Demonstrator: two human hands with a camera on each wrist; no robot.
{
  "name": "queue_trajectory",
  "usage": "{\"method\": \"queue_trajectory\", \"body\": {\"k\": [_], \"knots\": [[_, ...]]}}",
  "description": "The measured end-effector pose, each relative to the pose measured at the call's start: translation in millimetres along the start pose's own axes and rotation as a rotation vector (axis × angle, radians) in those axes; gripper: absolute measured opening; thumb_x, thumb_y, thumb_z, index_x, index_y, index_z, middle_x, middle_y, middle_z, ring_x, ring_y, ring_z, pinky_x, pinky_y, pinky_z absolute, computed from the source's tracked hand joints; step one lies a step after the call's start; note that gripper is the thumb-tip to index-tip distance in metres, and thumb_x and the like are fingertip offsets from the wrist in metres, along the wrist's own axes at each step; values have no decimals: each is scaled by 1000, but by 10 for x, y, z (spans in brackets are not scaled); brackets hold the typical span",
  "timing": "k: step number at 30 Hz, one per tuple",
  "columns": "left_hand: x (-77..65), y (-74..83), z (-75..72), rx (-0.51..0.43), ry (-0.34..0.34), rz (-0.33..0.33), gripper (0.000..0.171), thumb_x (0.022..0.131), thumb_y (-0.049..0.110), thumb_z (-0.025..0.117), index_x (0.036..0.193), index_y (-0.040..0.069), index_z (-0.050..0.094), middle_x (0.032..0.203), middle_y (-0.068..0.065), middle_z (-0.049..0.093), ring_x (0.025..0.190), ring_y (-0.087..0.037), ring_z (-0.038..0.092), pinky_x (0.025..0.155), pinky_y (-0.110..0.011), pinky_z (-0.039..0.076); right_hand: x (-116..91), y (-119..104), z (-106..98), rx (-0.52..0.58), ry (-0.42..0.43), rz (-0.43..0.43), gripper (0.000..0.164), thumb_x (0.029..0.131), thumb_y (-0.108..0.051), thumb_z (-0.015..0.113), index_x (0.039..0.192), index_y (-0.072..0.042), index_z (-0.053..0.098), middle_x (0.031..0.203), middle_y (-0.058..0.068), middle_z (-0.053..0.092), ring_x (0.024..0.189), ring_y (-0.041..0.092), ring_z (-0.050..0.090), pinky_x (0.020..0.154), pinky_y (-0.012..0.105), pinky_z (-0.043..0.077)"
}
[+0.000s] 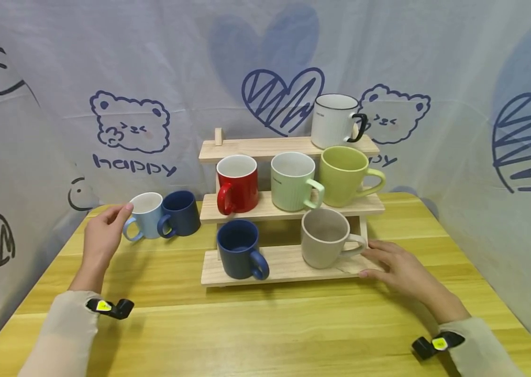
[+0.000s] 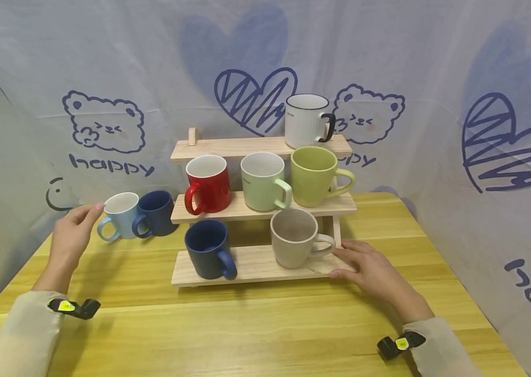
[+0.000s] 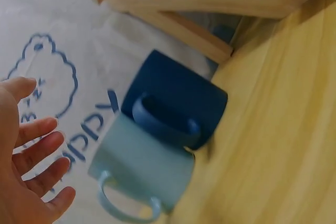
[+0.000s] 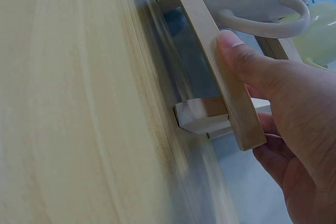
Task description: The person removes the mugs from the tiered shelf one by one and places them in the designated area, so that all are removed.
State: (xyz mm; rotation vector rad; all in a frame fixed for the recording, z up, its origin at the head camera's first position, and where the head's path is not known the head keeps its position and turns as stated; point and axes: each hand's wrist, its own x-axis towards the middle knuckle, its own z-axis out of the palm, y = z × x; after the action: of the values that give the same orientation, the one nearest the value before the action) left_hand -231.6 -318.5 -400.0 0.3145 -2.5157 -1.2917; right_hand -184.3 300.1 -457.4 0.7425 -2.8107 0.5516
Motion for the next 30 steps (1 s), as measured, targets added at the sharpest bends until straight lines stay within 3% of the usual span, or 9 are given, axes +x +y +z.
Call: {"method": "queue_trajectory", "body": {"k": [13, 18, 26, 30], "knots": [[-17, 571, 2, 97, -126, 218, 70, 97, 59, 47, 137, 2, 55, 138, -23, 52, 125, -46, 46, 100, -61, 39, 12, -15, -2, 12, 9, -3, 54, 83, -41, 77, 123, -5, 68, 135, 23, 54, 122, 45, 50, 98, 61, 41], [-24, 838, 23, 101, -151, 283, 67, 96, 59, 48, 136, 5, 57, 138, -20, 53, 126, -43, 47, 100, -61, 39, 6, -16, -1, 14, 11, -6, 54, 83, -41, 77, 122, -5, 68, 134, 23, 55, 121, 45, 51, 97, 61, 41], [-11, 1286, 187, 127, -170, 420, 61, 96, 58, 52, 130, 8, 62, 133, -13, 57, 127, -32, 46, 108, -54, 34, 5, 7, 11, 18, 8, -4, 54, 83, -41, 77, 122, -6, 68, 135, 23, 54, 122, 45, 50, 98, 61, 41], [-41, 1516, 258, 122, -196, 451, 58, 96, 54, 54, 130, 8, 62, 132, -13, 58, 127, -32, 46, 108, -55, 34, 5, 3, 9, 13, 7, -5, 54, 83, -42, 76, 122, -5, 68, 134, 23, 55, 121, 45, 50, 98, 61, 41]]}}
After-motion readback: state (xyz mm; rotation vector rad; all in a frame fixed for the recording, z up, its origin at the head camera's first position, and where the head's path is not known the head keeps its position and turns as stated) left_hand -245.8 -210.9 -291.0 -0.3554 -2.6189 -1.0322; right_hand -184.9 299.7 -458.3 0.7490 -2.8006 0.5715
